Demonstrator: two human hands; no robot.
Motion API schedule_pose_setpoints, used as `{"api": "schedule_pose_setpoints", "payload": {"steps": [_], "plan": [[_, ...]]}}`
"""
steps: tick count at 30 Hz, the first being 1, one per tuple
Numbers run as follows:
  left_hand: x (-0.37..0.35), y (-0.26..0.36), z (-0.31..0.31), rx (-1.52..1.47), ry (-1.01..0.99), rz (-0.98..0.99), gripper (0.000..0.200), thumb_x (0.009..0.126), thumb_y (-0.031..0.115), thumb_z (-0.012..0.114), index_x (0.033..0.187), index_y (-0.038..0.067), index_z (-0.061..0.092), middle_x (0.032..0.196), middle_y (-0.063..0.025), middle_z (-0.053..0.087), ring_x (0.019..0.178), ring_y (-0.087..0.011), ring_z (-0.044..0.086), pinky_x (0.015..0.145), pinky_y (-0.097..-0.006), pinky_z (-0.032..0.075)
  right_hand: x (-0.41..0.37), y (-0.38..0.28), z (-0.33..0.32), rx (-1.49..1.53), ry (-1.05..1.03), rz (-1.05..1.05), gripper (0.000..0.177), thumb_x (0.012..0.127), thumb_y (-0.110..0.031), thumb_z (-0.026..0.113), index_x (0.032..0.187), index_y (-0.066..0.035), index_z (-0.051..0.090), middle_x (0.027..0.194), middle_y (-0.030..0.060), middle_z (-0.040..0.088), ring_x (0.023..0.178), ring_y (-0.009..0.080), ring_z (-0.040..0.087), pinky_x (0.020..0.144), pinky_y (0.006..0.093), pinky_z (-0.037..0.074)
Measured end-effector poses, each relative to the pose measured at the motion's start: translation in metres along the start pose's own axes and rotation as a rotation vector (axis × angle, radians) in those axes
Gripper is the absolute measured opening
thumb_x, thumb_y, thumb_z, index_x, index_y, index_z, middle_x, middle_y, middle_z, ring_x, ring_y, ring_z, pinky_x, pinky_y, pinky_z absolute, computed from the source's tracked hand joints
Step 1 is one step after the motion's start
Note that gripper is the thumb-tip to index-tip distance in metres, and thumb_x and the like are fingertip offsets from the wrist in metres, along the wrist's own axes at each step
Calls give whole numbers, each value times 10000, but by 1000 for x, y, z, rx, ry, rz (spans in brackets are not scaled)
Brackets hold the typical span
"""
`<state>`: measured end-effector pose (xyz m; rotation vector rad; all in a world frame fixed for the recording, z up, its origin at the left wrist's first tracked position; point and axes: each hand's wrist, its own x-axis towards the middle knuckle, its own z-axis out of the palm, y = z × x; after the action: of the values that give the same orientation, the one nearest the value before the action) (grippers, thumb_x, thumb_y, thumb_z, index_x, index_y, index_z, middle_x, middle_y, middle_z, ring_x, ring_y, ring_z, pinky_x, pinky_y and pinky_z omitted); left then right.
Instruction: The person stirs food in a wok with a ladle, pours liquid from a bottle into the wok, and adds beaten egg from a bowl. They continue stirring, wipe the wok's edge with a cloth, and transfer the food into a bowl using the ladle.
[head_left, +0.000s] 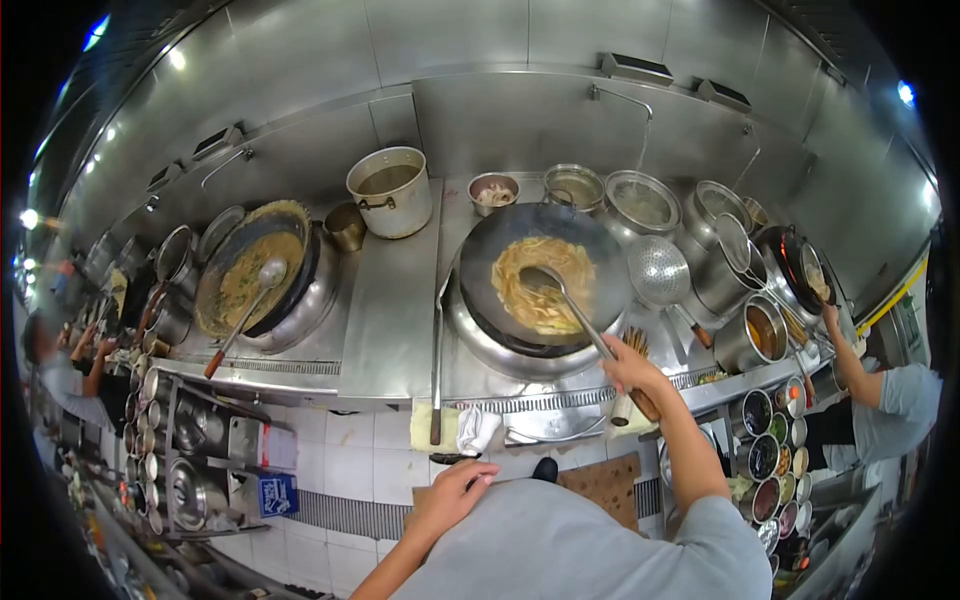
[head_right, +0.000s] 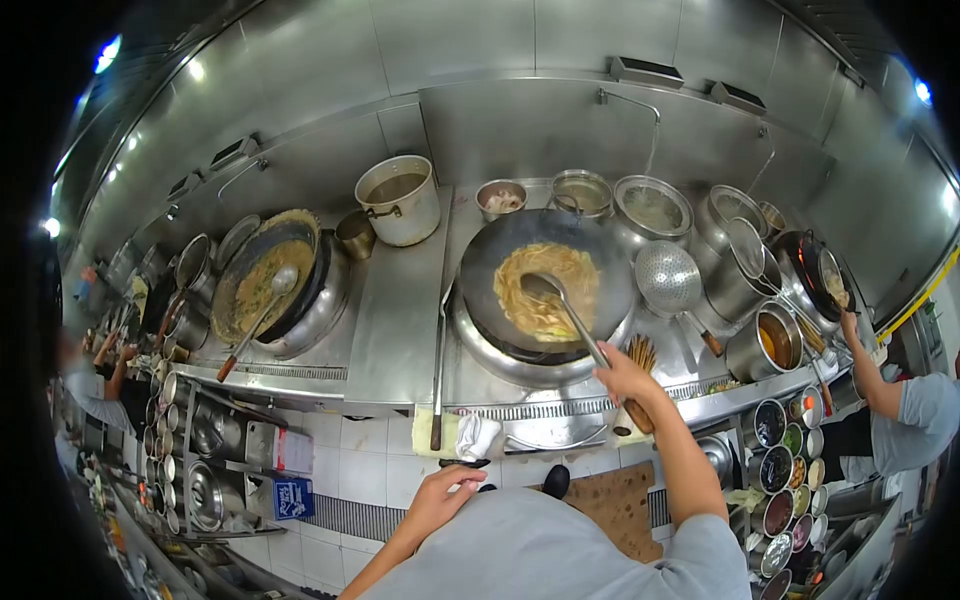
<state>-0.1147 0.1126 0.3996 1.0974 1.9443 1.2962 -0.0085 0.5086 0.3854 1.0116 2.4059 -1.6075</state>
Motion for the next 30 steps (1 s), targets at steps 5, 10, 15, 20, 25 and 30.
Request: {"api": "schedule_pose_setpoints", "payload": {"steps": [5,10,15,20,25,30], "plan": [[13,11,13,94,-84,113,193,892,143,601,1054,67,672,1000,-110,660,913,-269,623,787,-340,497,74,25,14,182,9,-11,709,855,-144,591,1460,-67,229,844,232,643,613,303,637,584,409,523],[10,10,11,146,-40,166,194,888,121,607,1061,64,673,999,-96,667,920,-260,629,783,-338,507,61,61,32,-586,435,-246,706,862,-175,556,1476,-107,214,807,294,633,593,364,640,624,454,514],[1,-10,12,81,27,102,183,889,124,599,1042,60,677,989,-99,671,894,-262,629,778,-340,500,1,6,19,-205,112,-106,700,865,-128,582,1470,-87,231,754,182,650,481,222,570,490,361,485],[9,-1,19,99,-11,126,178,888,122,601,1035,59,678,975,-101,669,889,-265,627,780,-339,497,66,-4,15,52,-11,-57,665,860,-145,580,1441,-71,265,925,272,638,587,263,637,566,389,517],[8,12,14,177,-69,147,190,887,106,616,1061,63,680,1006,-111,667,952,-276,625,838,-334,486,101,33,37,-427,389,-165,671,870,-154,563,1457,-78,248,978,310,631,613,395,639,650,466,522],[-1,-5,7,101,41,69,168,890,86,605,1030,34,681,978,-110,681,892,-251,648,793,-327,502,20,47,29,-609,375,-181,694,867,-152,562,1471,-76,230,960,305,639,621,388,644,659,462,522]]}}
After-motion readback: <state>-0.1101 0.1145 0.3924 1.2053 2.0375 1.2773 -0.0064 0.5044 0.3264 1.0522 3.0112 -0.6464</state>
